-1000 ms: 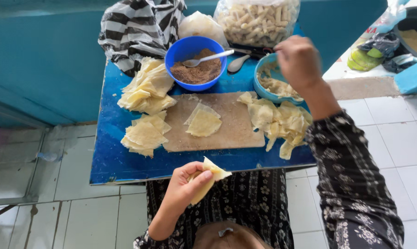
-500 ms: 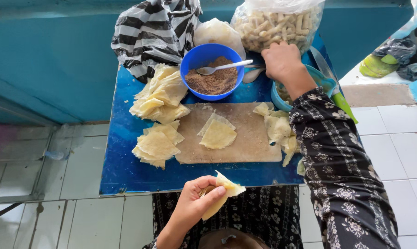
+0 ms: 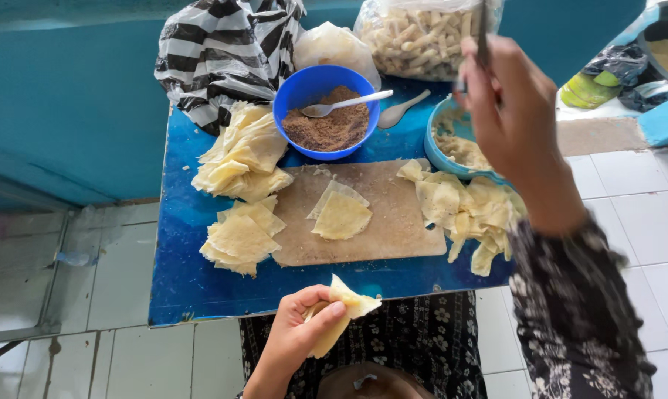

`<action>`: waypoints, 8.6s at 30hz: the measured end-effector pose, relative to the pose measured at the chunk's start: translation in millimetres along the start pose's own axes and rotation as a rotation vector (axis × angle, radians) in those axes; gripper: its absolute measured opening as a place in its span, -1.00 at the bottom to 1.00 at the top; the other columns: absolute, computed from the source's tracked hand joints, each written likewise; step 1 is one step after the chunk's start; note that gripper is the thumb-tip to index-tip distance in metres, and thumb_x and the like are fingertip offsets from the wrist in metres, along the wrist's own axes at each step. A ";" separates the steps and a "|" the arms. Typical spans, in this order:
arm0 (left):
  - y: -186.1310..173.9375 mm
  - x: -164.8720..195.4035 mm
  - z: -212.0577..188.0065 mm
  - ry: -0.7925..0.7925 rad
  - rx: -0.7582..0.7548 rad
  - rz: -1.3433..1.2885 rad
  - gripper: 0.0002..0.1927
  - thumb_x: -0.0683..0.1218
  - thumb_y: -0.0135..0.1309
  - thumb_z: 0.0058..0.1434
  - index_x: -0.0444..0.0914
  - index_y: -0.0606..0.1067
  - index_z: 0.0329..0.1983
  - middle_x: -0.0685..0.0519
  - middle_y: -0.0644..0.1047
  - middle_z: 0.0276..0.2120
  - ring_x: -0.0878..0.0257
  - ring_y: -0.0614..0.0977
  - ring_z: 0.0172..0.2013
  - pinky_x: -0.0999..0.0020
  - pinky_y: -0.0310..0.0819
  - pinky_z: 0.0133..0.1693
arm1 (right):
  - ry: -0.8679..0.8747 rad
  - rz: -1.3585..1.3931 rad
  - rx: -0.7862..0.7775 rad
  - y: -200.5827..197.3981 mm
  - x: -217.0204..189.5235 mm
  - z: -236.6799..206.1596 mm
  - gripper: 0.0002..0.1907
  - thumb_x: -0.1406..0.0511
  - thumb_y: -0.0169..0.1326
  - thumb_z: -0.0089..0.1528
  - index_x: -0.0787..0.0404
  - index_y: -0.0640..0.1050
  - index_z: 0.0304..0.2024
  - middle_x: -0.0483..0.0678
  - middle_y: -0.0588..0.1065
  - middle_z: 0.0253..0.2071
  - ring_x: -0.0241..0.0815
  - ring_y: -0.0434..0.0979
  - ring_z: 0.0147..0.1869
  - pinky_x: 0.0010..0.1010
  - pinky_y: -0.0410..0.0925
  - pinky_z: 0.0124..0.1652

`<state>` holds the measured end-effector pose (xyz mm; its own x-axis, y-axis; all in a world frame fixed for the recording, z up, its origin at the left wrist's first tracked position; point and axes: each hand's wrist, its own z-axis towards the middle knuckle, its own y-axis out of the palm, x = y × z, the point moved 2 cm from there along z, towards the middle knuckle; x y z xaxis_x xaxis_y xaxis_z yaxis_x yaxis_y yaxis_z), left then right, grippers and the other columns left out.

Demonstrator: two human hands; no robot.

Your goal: The person sits at a small blue table folding thin pastry sheets. They place a square wrapper on the board, spoon brown sugar filling from a blue bowl onto it, fold the wrapper over the filling into a triangle, and set the folded piece aside with the finished pile.

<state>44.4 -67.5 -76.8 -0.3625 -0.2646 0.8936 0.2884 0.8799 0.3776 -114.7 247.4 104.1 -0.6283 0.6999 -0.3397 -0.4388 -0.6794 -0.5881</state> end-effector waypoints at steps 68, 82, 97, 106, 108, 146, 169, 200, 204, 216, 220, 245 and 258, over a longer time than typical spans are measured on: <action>32.8 -68.5 -39.2 -0.195 -0.330 0.103 -0.75 -0.12 0.09 0.40 -0.37 0.62 0.01 0.02 0.69 -0.16 0.41 0.66 -0.14 0.50 0.55 -0.06 | 0.334 0.014 -0.807 -21.4 -131.3 -283.9 -0.50 0.14 0.37 -0.18 0.18 0.62 -0.22 -0.15 0.49 -0.58 -0.11 0.41 -0.48 -0.24 0.24 -0.41; 28.8 -79.2 -37.6 -0.274 -0.287 0.050 -0.72 -0.11 0.10 0.37 -0.39 0.61 0.03 -0.01 0.69 -0.14 0.38 0.67 -0.14 0.48 0.56 -0.07 | 0.264 -0.091 -0.771 -28.0 -130.0 -278.1 -0.51 0.15 0.37 -0.14 0.20 0.62 -0.20 -0.13 0.49 -0.55 -0.12 0.42 -0.45 -0.24 0.24 -0.37; 19.2 -82.4 -32.6 -0.327 -0.408 -0.099 -0.71 -0.17 0.04 0.39 -0.48 0.58 0.03 -0.15 0.68 -0.13 0.22 0.70 -0.07 0.40 0.56 0.04 | 0.206 -0.047 -0.843 -16.4 -127.4 -270.2 -0.55 0.18 0.36 -0.12 0.17 0.61 -0.20 -0.17 0.49 -0.56 -0.13 0.44 -0.46 -0.24 0.23 -0.39; 17.2 -78.9 -31.0 -0.302 -0.412 -0.071 -0.70 -0.16 0.03 0.38 -0.47 0.57 0.07 -0.14 0.68 -0.12 0.25 0.70 -0.08 0.41 0.56 0.02 | 0.235 -0.030 -0.810 -11.8 -127.0 -276.9 -0.55 0.18 0.38 -0.13 0.19 0.62 -0.23 -0.13 0.42 -0.65 -0.11 0.40 -0.52 -0.24 0.22 -0.41; 17.1 -78.4 -31.6 -0.305 -0.407 -0.053 -0.69 -0.17 0.03 0.38 -0.46 0.57 0.08 -0.13 0.68 -0.12 0.26 0.70 -0.08 0.42 0.55 0.02 | 0.229 -0.028 -0.809 -11.1 -127.2 -278.6 -0.56 0.18 0.38 -0.13 0.19 0.61 -0.24 -0.13 0.41 -0.65 -0.11 0.40 -0.51 -0.24 0.22 -0.41; 10.1 -80.7 -28.8 -0.267 -0.373 0.007 -0.68 -0.16 0.05 0.36 -0.42 0.58 0.10 -0.06 0.67 -0.06 0.31 0.67 -0.06 0.44 0.54 0.02 | 0.295 0.001 -0.732 -5.1 -121.7 -305.8 -0.55 0.21 0.37 -0.15 0.23 0.61 -0.24 -0.14 0.56 -0.48 -0.10 0.42 -0.46 -0.21 0.27 -0.34; 7.4 -72.6 -30.2 -0.215 -0.406 0.021 -0.69 -0.15 0.02 0.37 -0.39 0.60 0.08 -0.06 0.68 -0.05 0.28 0.68 0.00 0.39 0.52 0.12 | 0.220 -0.103 -0.755 -5.0 -125.5 -305.5 -0.47 0.23 0.37 -0.19 0.19 0.61 -0.16 -0.18 0.45 -0.58 -0.13 0.36 -0.44 -0.23 0.21 -0.31; 8.3 -75.6 -29.6 -0.233 -0.357 0.107 -0.72 -0.15 0.06 0.34 -0.37 0.62 0.01 -0.01 0.70 -0.09 0.34 0.67 -0.06 0.43 0.53 0.07 | 0.123 -0.209 -0.797 -2.5 -125.5 -307.2 -0.54 0.23 0.35 -0.11 0.17 0.63 -0.15 -0.19 0.42 -0.59 -0.14 0.36 -0.43 -0.25 0.23 -0.27; 6.8 -75.7 -30.2 -0.211 -0.367 0.125 -0.74 -0.14 0.05 0.36 -0.37 0.62 0.01 0.00 0.69 -0.09 0.35 0.67 -0.05 0.43 0.53 0.06 | 0.114 -0.221 -0.787 -2.7 -125.4 -309.5 -0.55 0.25 0.35 -0.09 0.18 0.63 -0.14 -0.19 0.44 -0.57 -0.15 0.36 -0.42 -0.26 0.23 -0.27; -1.4 -86.9 -26.6 -0.152 -0.332 0.131 -0.77 -0.18 0.07 0.35 -0.37 0.61 -0.01 0.03 0.68 -0.12 0.38 0.65 -0.08 0.46 0.53 0.03 | 0.422 0.289 -0.745 5.5 -115.1 -333.4 -0.54 0.25 0.37 -0.12 0.26 0.62 -0.18 -0.11 0.43 -0.56 -0.15 0.38 -0.46 -0.28 0.23 -0.33; -1.7 -84.6 -29.3 -0.196 -0.318 0.088 -0.75 -0.19 0.08 0.35 -0.40 0.59 0.02 0.03 0.67 -0.12 0.36 0.64 -0.10 0.43 0.53 -0.02 | 0.558 0.474 -0.693 -4.4 -116.8 -322.8 -0.41 0.16 0.47 -0.19 0.28 0.63 -0.16 -0.09 0.45 -0.56 -0.18 0.39 -0.45 -0.30 0.22 -0.43; 42.5 9.7 -34.7 -0.118 -0.286 0.027 -0.78 -0.08 0.17 0.38 -0.37 0.61 -0.15 0.14 0.64 -0.25 0.49 0.58 -0.24 0.54 0.49 -0.18 | 0.371 -0.251 -0.837 -39.8 -92.3 -130.4 -0.92 0.25 0.22 0.21 0.08 0.61 -0.26 -0.13 0.55 -0.20 -0.06 0.61 -0.13 -0.26 0.46 -0.16; 42.0 71.7 -4.9 -0.079 -0.359 0.371 -0.75 -0.05 0.15 0.36 -0.36 0.63 -0.19 0.13 0.63 -0.37 0.51 0.54 -0.30 0.50 0.50 -0.22 | 0.188 0.575 -0.774 16.7 -139.2 -113.6 -0.84 0.42 0.24 0.16 0.28 0.60 -0.20 0.00 0.56 -0.24 -0.07 0.64 -0.22 -0.36 0.49 -0.28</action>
<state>34.9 -51.4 4.2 -0.2401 0.0824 0.9672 0.6912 0.7142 0.1107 38.4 163.6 58.1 -0.4723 0.3768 -0.7968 0.4864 -0.6425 -0.5921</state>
